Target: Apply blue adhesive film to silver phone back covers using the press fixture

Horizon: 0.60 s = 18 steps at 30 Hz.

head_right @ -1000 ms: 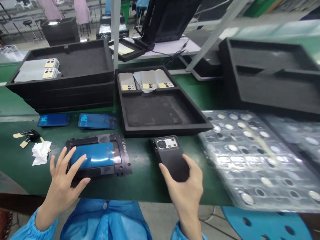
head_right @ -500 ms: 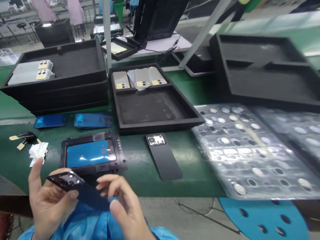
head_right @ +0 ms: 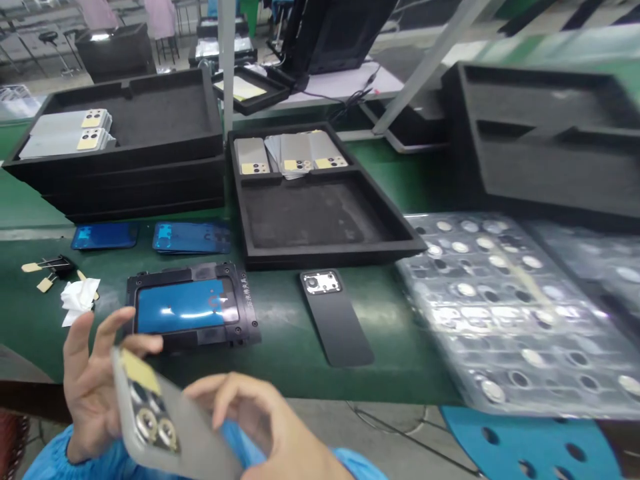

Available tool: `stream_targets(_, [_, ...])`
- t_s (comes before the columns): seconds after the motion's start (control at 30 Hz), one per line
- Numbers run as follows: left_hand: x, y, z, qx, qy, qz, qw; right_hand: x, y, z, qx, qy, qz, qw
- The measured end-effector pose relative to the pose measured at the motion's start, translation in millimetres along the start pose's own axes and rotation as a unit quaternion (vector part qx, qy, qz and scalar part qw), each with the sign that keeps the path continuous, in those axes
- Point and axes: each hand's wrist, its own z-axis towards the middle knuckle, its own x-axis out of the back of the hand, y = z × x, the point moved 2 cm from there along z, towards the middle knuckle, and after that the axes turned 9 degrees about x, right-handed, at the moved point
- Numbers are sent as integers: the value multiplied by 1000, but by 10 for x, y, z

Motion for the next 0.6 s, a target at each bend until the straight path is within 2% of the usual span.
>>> stream_targets(0.03, [78, -23, 33, -9, 30, 30, 999, 67, -122, -4, 29, 36, -84, 995])
stream_targets(0.07, [166, -53, 67, -6, 67, 61, 996, 136, -249, 1, 61, 76, -186, 978])
stream_targets(0.13, [348, -133, 139, 43, 145, 114, 982, 246, -487, 51, 125, 138, -381, 905])
stream_targets(0.2, [488, -220, 209, 123, 204, 133, 962, 299, -644, 180, 162, 131, -515, 832])
stream_targets(0.27, [552, -295, 268, 186, 228, 117, 949, 311, -711, 366, 167, 74, -582, 793])
stream_targets(0.33, [554, -353, 309, 226, 230, 91, 942, 313, -725, 554, 151, 20, -611, 777])
stream_targets(0.43, [515, -403, 336, 250, 214, 65, 942, 325, -704, 747, 124, -26, -636, 761])
stream_targets(0.6, [499, -437, 345, 260, 175, 66, 947, 369, -636, 814, 114, -55, -650, 749])
